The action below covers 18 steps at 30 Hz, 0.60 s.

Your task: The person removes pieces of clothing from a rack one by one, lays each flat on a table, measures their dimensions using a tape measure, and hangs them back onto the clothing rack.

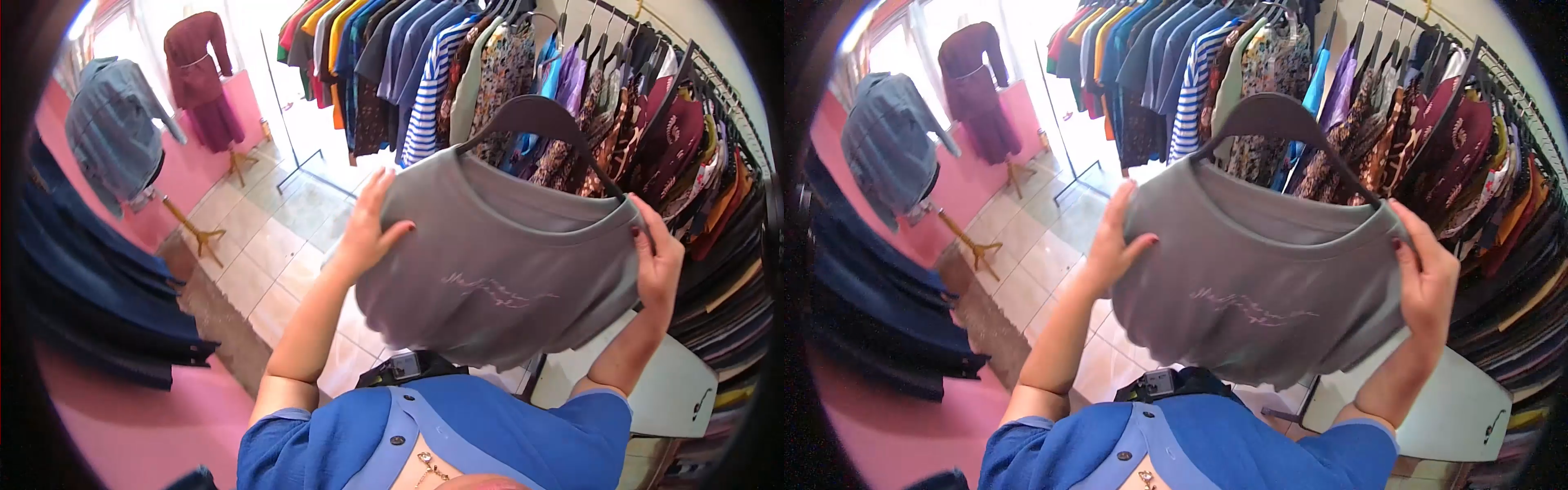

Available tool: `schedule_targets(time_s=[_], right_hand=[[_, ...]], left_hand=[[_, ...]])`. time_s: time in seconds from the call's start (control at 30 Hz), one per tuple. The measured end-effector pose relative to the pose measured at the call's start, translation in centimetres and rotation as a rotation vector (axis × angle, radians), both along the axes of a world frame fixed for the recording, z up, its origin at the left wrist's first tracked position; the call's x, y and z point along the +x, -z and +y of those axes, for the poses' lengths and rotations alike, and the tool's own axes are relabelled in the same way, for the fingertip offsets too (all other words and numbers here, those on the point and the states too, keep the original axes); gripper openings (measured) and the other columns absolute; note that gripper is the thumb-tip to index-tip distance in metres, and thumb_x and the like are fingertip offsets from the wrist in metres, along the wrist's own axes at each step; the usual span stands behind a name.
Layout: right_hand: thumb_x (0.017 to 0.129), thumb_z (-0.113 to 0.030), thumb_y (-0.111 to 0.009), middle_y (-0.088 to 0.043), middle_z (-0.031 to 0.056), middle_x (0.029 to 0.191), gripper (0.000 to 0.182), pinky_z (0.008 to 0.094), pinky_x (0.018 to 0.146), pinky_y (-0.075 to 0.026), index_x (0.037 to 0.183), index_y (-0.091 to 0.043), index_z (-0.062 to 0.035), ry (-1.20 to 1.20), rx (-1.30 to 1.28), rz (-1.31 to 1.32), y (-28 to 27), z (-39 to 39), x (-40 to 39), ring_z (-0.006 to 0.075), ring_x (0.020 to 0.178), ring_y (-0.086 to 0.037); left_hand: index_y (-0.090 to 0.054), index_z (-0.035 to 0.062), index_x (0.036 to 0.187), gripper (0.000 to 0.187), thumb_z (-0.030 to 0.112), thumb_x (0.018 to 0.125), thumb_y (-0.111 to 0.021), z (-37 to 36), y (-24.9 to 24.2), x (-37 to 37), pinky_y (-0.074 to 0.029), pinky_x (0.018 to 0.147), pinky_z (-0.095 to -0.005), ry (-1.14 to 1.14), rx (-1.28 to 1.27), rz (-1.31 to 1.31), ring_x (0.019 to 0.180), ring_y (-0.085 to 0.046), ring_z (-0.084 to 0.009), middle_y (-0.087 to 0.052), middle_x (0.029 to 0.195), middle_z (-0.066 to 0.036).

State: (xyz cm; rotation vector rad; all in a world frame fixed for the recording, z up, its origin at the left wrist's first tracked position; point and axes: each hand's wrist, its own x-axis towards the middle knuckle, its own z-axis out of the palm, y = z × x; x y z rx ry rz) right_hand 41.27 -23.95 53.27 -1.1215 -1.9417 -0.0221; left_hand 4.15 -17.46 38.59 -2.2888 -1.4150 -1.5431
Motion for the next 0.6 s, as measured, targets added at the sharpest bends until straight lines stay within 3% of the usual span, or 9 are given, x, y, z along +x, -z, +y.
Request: schedule_targets(time_s=[0.07, 0.13, 0.2, 0.27, 0.33, 0.4, 0.47, 0.53, 0.6], right_hand=[[0.083, 0.007, -0.045, -0.062, 0.0151, 0.108, 0.033, 0.0265, 0.082, -0.045, 0.115, -0.054, 0.003, 0.085, 0.043, -0.039, -1.7, 1.2, -0.4, 0.0173, 0.096, -0.06], [0.084, 0.007, -0.044, -0.062, 0.0178, 0.104, 0.034, 0.0272, 0.08, -0.047, 0.116, -0.053, 0.0019, 0.187, 0.109, -0.117, -3.0, 3.0, -0.5, 0.0179, 0.091, -0.062], [0.084, 0.007, -0.044, -0.061, 0.0189, 0.105, 0.035, 0.0279, 0.079, -0.047, 0.117, -0.053, -0.0004, 0.276, 0.131, -0.157, -4.2, 5.0, -1.6, 0.0198, 0.091, -0.063], [0.084, 0.006, -0.044, -0.06, 0.019, 0.106, 0.036, 0.0285, 0.079, -0.046, 0.118, -0.053, -0.0019, 0.319, 0.166, -0.176, -5.4, 7.3, -3.1, 0.0229, 0.092, -0.063], [0.084, 0.003, -0.045, -0.057, 0.0206, 0.108, 0.038, 0.0311, 0.079, -0.046, 0.12, -0.052, -0.0078, 0.371, 0.226, -0.266, -6.0, 10.5, -3.2, 0.0336, 0.091, -0.059], [0.085, -0.001, -0.047, -0.057, 0.0217, 0.105, 0.037, 0.0337, 0.076, -0.046, 0.12, -0.052, -0.0106, 0.456, 0.204, -0.327, -7.1, 13.4, -3.1, 0.0373, 0.09, -0.056], [0.085, -0.005, -0.048, -0.057, 0.0217, 0.102, 0.035, 0.0361, 0.075, -0.046, 0.119, -0.053, -0.011, 0.523, 0.227, -0.389, -8.7, 15.8, -3.6, 0.0376, 0.089, -0.056], [0.085, -0.008, -0.049, -0.058, 0.0217, 0.1, 0.034, 0.0385, 0.074, -0.045, 0.118, -0.054, -0.0114, 0.586, 0.25, -0.456, -10.4, 18.7, -3.9, 0.038, 0.089, -0.056], [0.086, -0.008, -0.046, -0.059, 0.0216, 0.104, 0.034, 0.0371, 0.082, -0.045, 0.119, -0.054, -0.0091, 0.645, 0.314, -0.593, -12.0, 21.6, -4.0, 0.0354, 0.095, -0.058]], left_hand=[[-0.029, 0.013, 0.138, 0.077, 0.02, 0.073, -0.072, 2.7, 2.6, 0.2, -0.031, 0.102, -0.0419, 0.116, -0.244, 0.039, 0.126, -0.03, -0.0417, -0.016, 0.143, -0.024], [-0.036, 0.0172, 0.134, 0.07, 0.021, 0.074, -0.071, 4.9, 5.3, 0.1, -0.035, 0.098, -0.044, 0.278, -0.452, -0.027, 0.121, -0.036, -0.044, -0.015, 0.142, -0.027], [-0.039, 0.0178, 0.132, 0.063, 0.026, 0.077, -0.069, 7.2, 9.7, -0.9, -0.036, 0.097, -0.0441, 0.335, -0.496, 0.08, 0.12, -0.038, -0.0428, -0.017, 0.142, -0.026], [-0.039, 0.0175, 0.132, 0.06, 0.025, 0.079, -0.066, 8.8, 16.6, -3.2, -0.039, 0.096, -0.0405, 0.31, -0.64, 0.295, 0.12, -0.041, -0.0383, -0.02, 0.142, -0.025], [-0.042, 0.0149, 0.131, 0.054, 0.029, 0.083, -0.062, 8.8, 21.3, -6.0, -0.041, 0.094, -0.0407, 0.397, -0.973, 0.281, 0.115, -0.047, -0.0362, -0.031, 0.138, -0.023], [-0.044, 0.0101, 0.128, 0.055, 0.036, 0.082, -0.06, 8.8, 26.1, -9.5, -0.041, 0.093, -0.0409, 0.493, -1.161, 0.281, 0.109, -0.051, -0.0361, -0.049, 0.123, -0.023], [-0.047, 0.0078, 0.125, 0.052, 0.035, 0.082, -0.06, 8.3, 28.5, -12.2, -0.043, 0.09, -0.0412, 0.348, -1.341, 0.329, 0.106, -0.053, -0.0347, -0.056, 0.114, -0.02], [-0.05, 0.0085, 0.123, 0.046, 0.028, 0.083, -0.06, 7.7, 33.9, -15.6, -0.042, 0.092, -0.0376, 0.209, -1.346, 0.218, 0.11, -0.052, -0.0311, -0.057, 0.115, -0.02], [-0.053, 0.0094, 0.122, 0.046, 0.031, 0.082, -0.062, 6.6, 35.5, -17.6, -0.04, 0.095, -0.0388, 0.001, -1.445, 0.254, 0.112, -0.051, -0.0322, -0.056, 0.116, -0.02]])
